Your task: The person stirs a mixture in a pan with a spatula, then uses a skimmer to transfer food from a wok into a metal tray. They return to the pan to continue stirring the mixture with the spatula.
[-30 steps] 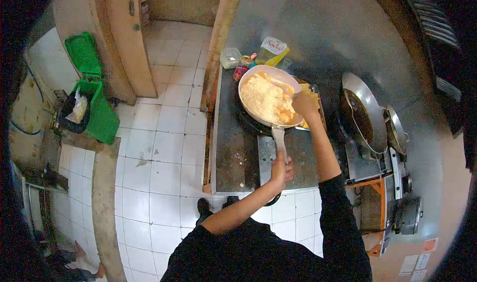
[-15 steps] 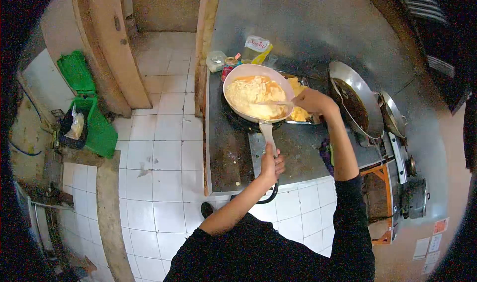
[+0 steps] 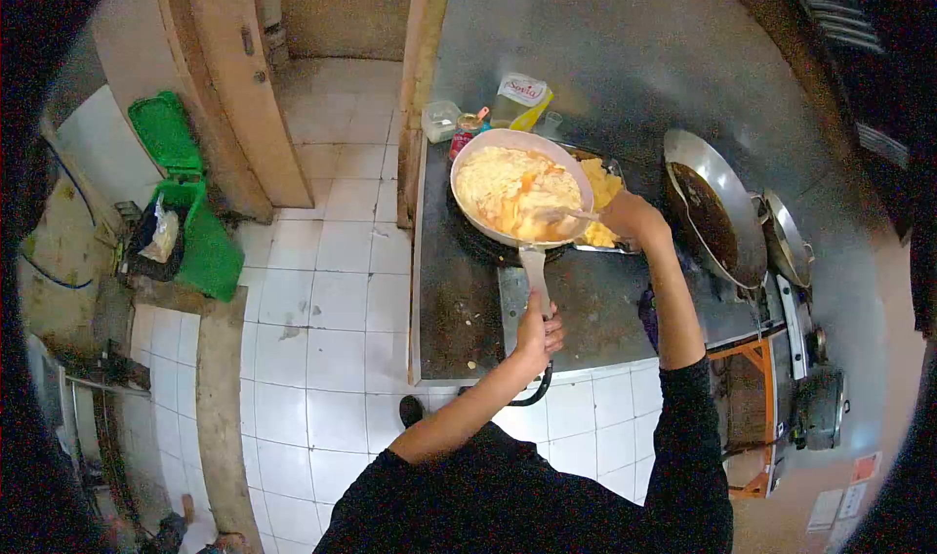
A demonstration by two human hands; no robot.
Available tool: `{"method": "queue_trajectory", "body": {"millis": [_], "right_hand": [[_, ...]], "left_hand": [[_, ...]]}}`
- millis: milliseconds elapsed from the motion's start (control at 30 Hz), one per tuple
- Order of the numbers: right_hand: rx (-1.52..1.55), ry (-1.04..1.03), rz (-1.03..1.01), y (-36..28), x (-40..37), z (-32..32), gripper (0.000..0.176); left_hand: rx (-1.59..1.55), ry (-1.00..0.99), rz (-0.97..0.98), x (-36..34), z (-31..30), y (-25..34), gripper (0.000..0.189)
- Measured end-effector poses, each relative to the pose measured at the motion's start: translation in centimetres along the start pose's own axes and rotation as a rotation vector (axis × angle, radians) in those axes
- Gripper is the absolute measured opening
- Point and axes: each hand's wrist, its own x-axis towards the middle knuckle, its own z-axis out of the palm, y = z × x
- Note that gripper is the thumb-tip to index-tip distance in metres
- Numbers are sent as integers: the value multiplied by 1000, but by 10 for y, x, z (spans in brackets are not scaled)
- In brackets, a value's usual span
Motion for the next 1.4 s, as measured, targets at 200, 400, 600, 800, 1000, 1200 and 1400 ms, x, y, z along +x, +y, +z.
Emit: {"method": "queue_trajectory", "body": {"millis": [200,400,600,800,1000,1200,1400], "right_hand": [[29,156,-24,30,69,36,33],[279,267,-103,34,92,41,29],[89,401,-335,-3,97,23,30],[118,237,-226,-43,91,25,33],[128,168,-262,-37,75,31,32],[185,-86,-377,-58,-31,-53,29],[208,-216,-346,-13,-35,-81,30]], "left_hand": [[28,12,18,-1,1,-1,42],[38,-16,23,2,-2,0,42],[53,-39,40,4,-4,-2,42],[61,-11,39,5,-4,-1,41],[61,-27,62,5,-3,-2,41],[23,1,48,4,-3,-2,40],[39,-3,28,5,-3,-1,41]]}}
